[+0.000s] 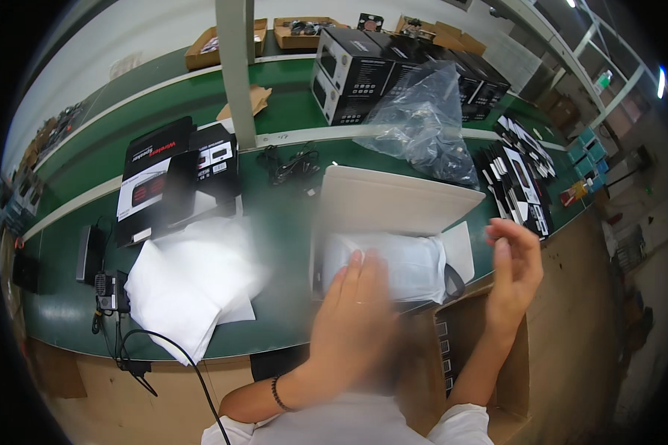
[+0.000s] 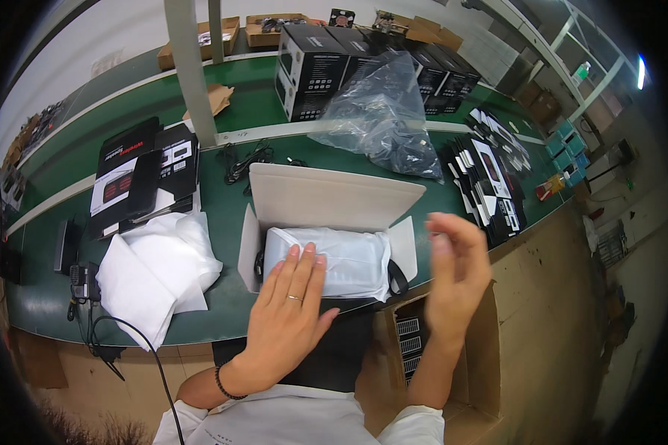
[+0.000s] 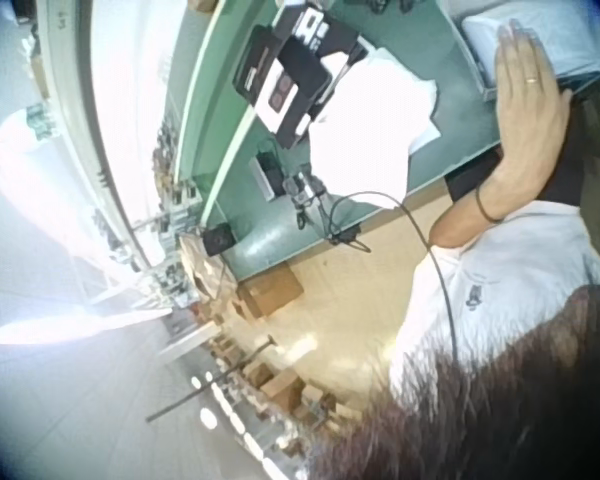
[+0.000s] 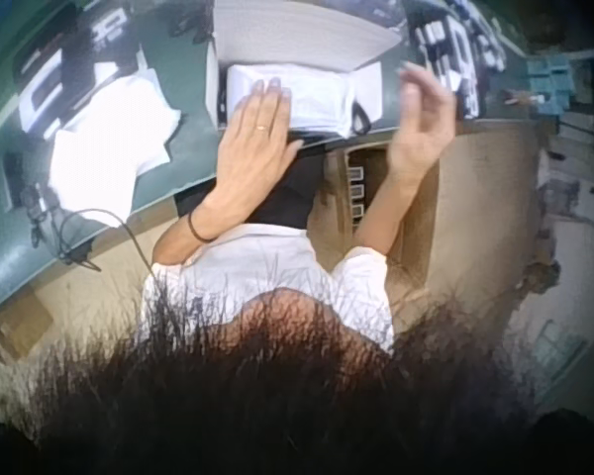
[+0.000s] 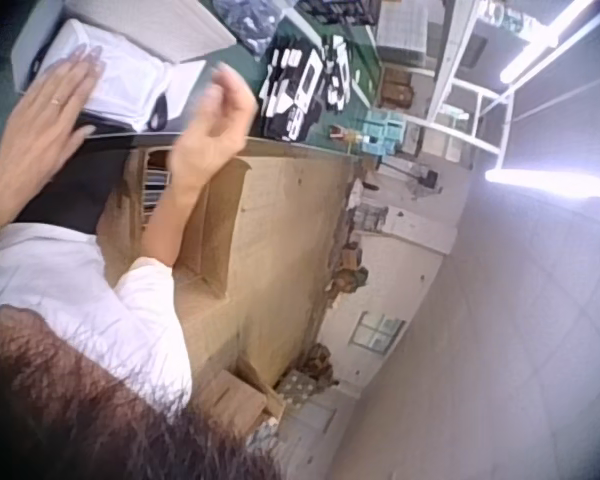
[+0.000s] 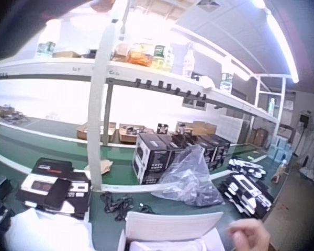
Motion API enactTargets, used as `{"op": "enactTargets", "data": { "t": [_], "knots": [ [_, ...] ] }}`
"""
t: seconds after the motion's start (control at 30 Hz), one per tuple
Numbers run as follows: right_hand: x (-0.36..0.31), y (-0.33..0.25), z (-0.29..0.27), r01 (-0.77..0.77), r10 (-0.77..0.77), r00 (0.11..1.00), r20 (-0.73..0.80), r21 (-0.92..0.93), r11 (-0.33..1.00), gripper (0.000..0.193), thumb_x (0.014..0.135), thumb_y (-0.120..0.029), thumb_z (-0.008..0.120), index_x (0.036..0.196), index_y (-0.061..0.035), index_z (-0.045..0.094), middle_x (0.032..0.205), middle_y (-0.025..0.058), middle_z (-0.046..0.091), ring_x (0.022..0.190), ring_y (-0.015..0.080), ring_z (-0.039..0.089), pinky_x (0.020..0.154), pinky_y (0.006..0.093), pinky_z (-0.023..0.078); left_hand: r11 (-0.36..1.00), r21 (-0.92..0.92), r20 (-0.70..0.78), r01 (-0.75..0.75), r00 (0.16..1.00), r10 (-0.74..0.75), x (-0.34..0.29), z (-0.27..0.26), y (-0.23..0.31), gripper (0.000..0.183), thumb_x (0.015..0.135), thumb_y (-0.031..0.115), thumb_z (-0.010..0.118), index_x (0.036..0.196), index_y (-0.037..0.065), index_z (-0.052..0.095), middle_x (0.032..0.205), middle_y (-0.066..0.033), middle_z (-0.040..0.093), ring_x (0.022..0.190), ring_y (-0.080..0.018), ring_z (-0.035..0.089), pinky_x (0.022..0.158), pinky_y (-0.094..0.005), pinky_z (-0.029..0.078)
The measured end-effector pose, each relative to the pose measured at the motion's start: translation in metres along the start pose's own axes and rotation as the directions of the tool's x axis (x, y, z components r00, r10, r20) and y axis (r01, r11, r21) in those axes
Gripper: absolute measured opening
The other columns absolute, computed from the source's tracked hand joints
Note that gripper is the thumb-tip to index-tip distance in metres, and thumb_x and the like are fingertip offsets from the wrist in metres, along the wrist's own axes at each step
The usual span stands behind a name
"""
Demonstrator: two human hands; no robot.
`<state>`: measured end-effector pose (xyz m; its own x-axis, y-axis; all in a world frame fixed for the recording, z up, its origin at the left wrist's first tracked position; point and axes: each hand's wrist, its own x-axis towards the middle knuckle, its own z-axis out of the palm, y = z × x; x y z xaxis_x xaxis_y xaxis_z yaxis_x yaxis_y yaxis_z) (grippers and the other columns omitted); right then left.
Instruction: The person packages portable speakers by placing each speaker into a protective foam pouch, loading it into a product box with a cable, and closing the box.
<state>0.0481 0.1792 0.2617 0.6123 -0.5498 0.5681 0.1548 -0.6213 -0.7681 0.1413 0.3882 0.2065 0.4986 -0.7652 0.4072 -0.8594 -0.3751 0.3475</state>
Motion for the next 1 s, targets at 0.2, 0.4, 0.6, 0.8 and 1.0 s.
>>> {"op": "enactTargets", "data": {
  "t": [0.2,0.4,0.6,0.8,1.0],
  "knots": [
    [-0.023,0.089,-0.014,-0.399,0.266,0.902,0.34,0.424,0.813,0.062,0.101,-0.017,0.067,0.153,-0.0002,0.04,0.152,0.0178,0.05,0.141,0.0277,0.048,0.12,0.0402,0.036,1.0,0.013,-0.046,0.006,0.999,-0.006,0.011,-0.002,-0.005,0.077,0.084,0.038,0.081,0.141,-0.006,0.053,0.151,-0.0222,0.049,0.136,-0.0402,0.049,0.109,-0.0474,0.042],
    [-0.029,0.084,0.01,-0.441,0.22,0.886,0.408,0.595,0.671,0.06,0.109,-0.025,0.051,0.158,0.0019,0.03,0.159,0.0162,0.041,0.146,0.0252,0.042,0.121,0.038,0.032,0.958,-0.248,-0.128,-0.142,0.985,0.113,0.044,-0.003,0.041,0.057,0.081,0.028,0.084,0.127,0.004,0.061,0.135,-0.0169,0.055,0.117,-0.0385,0.056,0.099,-0.0469,0.046],
    [-0.032,0.096,0.013,-0.462,0.226,0.882,0.414,0.659,0.594,0.062,0.108,-0.03,0.052,0.158,0.0016,0.032,0.156,0.0154,0.043,0.146,0.0246,0.04,0.121,0.0378,0.031,0.886,-0.454,-0.074,-0.09,0.995,0.064,0.065,0.011,0.025,0.015,0.084,0.003,0.075,0.097,0.006,0.068,0.104,-0.0078,0.065,0.101,-0.032,0.06,0.083,-0.0442,0.049],
    [-0.023,0.084,0.018,-0.503,0.319,0.856,0.406,0.515,0.694,0.072,0.088,-0.016,0.076,0.15,-0.0017,0.041,0.146,0.0112,0.05,0.14,0.0252,0.044,0.118,0.0429,0.032,0.993,-0.107,-0.186,0.046,0.98,-0.066,0.068,0.01,0.003,0.014,0.083,0.007,0.077,0.096,0.007,0.07,0.109,-0.0105,0.064,0.104,-0.0338,0.058,0.09,-0.0438,0.046],
    [-0.011,0.067,0.031,-0.493,0.348,0.846,0.403,0.345,0.799,0.078,0.079,-0.007,0.082,0.146,-0.0052,0.043,0.14,0.0093,0.052,0.135,0.0237,0.046,0.114,0.0451,0.035,0.937,-0.334,-0.42,0.1,0.874,-0.244,0.022,-0.046,-0.018,0.028,0.089,-0.001,0.066,0.117,0.003,0.067,0.128,-0.0141,0.062,0.116,-0.0314,0.061,0.102,-0.041,0.046]
  ]
}}
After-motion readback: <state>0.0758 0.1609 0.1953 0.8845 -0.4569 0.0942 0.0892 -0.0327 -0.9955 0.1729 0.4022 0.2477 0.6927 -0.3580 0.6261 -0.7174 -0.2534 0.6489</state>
